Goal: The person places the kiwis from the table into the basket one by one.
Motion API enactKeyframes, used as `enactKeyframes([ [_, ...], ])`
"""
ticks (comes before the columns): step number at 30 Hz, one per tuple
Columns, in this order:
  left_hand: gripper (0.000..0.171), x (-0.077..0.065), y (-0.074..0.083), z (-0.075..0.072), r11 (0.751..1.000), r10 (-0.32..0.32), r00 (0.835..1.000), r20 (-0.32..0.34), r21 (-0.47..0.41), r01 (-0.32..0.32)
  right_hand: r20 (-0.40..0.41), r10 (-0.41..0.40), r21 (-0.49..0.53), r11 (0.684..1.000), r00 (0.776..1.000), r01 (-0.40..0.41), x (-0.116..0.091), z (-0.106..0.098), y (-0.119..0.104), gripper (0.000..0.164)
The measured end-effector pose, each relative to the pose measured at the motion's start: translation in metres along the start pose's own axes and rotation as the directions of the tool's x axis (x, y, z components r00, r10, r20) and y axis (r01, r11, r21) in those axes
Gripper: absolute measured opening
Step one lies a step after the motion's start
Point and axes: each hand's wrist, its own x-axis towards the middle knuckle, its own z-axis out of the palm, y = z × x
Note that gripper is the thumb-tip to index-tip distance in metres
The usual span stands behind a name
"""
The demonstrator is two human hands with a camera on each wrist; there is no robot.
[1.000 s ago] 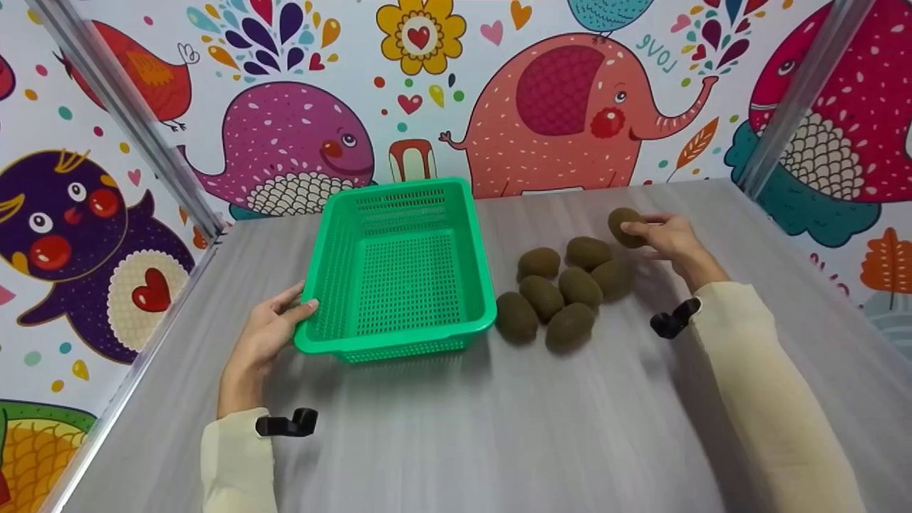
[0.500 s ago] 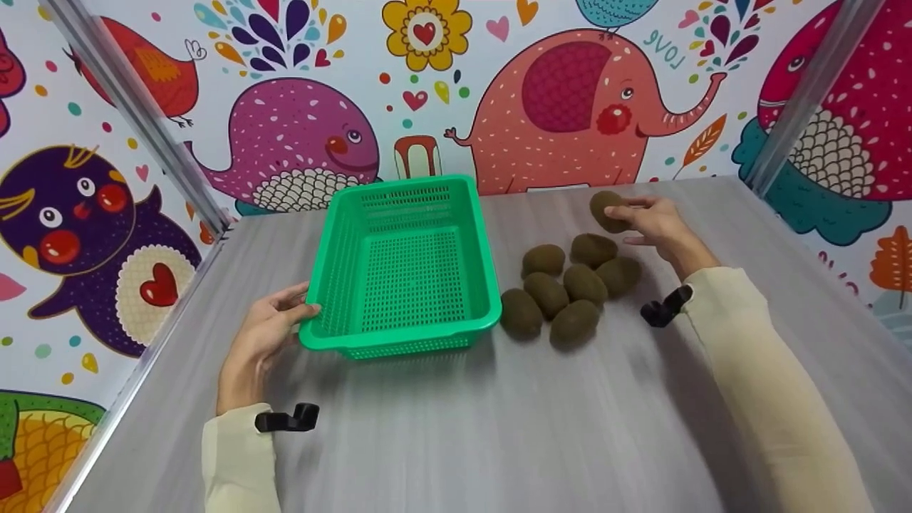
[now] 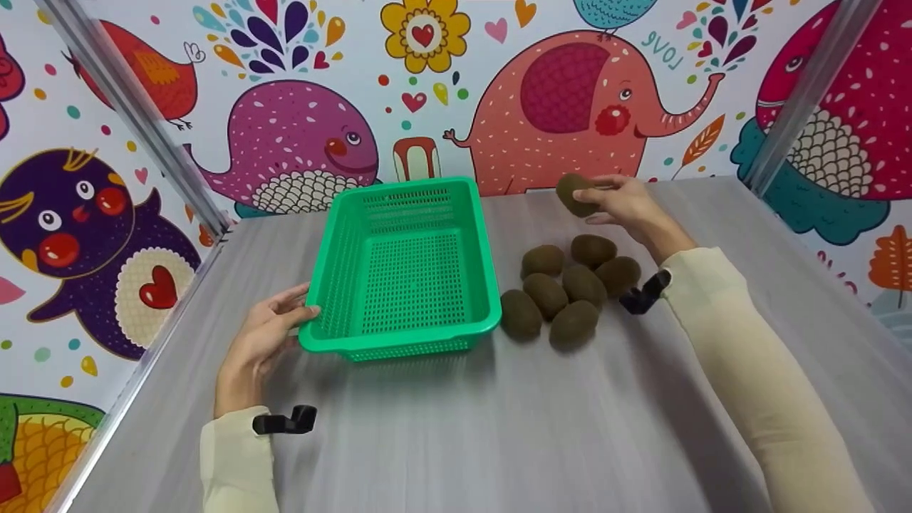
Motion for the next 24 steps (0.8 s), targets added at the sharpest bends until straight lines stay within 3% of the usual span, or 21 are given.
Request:
enactKeyframes([
  [12,0.069,0.001,-0.005,-0.003,0.997,0.024,0.999,0.035,-0.080,-0.021,0.051,-0.027,0.036,0.999,0.998,0.025,0.000,0.024,-0.027,0.066],
  [24,0.069,0.004,-0.006,-0.003,0.993,0.032,0.999,0.039,-0.115,-0.027,0.122,-0.047,0.056,0.998,0.991,0.041,0.012,0.069,-0.040,0.057],
])
